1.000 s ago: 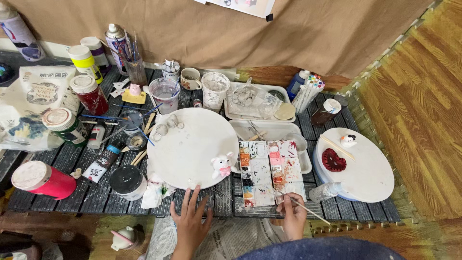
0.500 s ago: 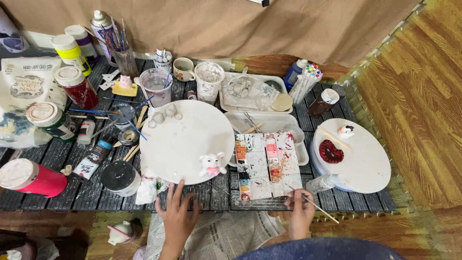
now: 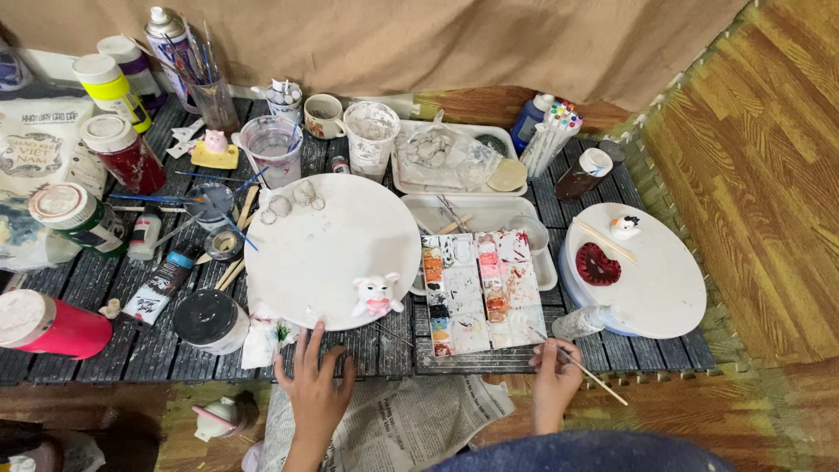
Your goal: The person paints a small white figurine with pink and black details using a fine brush. They repeatedly dip the brush into a water container and a paint palette to load color, then apply it to the figurine's face and body while holding it steady with the other hand.
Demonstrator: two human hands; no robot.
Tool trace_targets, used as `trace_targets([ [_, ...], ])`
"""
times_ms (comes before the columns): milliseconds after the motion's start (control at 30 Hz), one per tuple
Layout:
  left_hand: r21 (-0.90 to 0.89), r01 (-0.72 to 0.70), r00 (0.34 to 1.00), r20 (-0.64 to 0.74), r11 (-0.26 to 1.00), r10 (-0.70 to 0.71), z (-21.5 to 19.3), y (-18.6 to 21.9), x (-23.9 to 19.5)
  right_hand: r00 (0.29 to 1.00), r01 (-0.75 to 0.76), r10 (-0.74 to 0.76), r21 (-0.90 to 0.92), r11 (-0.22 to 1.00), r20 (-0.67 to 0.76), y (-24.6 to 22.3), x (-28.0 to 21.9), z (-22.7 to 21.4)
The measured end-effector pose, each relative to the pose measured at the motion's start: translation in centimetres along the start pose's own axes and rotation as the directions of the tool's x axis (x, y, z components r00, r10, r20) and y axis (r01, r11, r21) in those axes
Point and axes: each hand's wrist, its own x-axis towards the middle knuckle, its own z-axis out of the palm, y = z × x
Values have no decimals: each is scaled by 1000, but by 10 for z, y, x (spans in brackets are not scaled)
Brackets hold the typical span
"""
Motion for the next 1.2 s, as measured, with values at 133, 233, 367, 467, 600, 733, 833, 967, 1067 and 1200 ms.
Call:
trace_targets([
  [133, -3, 16, 1000, 7, 1000, -16, -1, 4, 1, 997, 71, -71, -57, 996, 7, 14, 2, -6],
  [233, -10, 28, 999, 19, 1000, -28, -1, 5, 2, 998, 63, -63, -53, 997, 9, 21, 3, -10],
  [367, -20, 26, 1000, 12, 999, -26, 0, 5, 1, 997, 71, -71, -94, 993, 7, 24, 4, -12],
  [467, -19, 26, 1000, 9, 999, -25, 2, 5, 2, 997, 74, -74, -92, 993, 3, 27, 5, -12],
  [600, -21, 37, 999, 27, 999, -36, 1, 5, 1, 998, 67, -67, -92, 993, 4, 32, 5, -14],
  [733, -23, 37, 999, 38, 999, -36, -1, 7, 2, 999, 50, -52, -140, 989, -7, 31, 5, -14],
  [833, -70, 26, 999, 38, 997, -24, -5, 8, 3, 999, 43, -42, -96, 994, 11, 25, 3, -9],
  [967, -233, -15, 999, -44, 972, 5, -13, -4, -2, 998, -27, 27, -14, 1000, 55, 15, -14, 11],
  [1067, -116, -7, 996, -90, 993, -3, -25, -23, -4, 984, 64, -66, 22, 998, 163, 13, -28, 36],
  [1200, -104, 98, 990, -87, 990, -107, -46, -36, -8, 957, 73, -97, 97, 993, 273, 1, -49, 72],
])
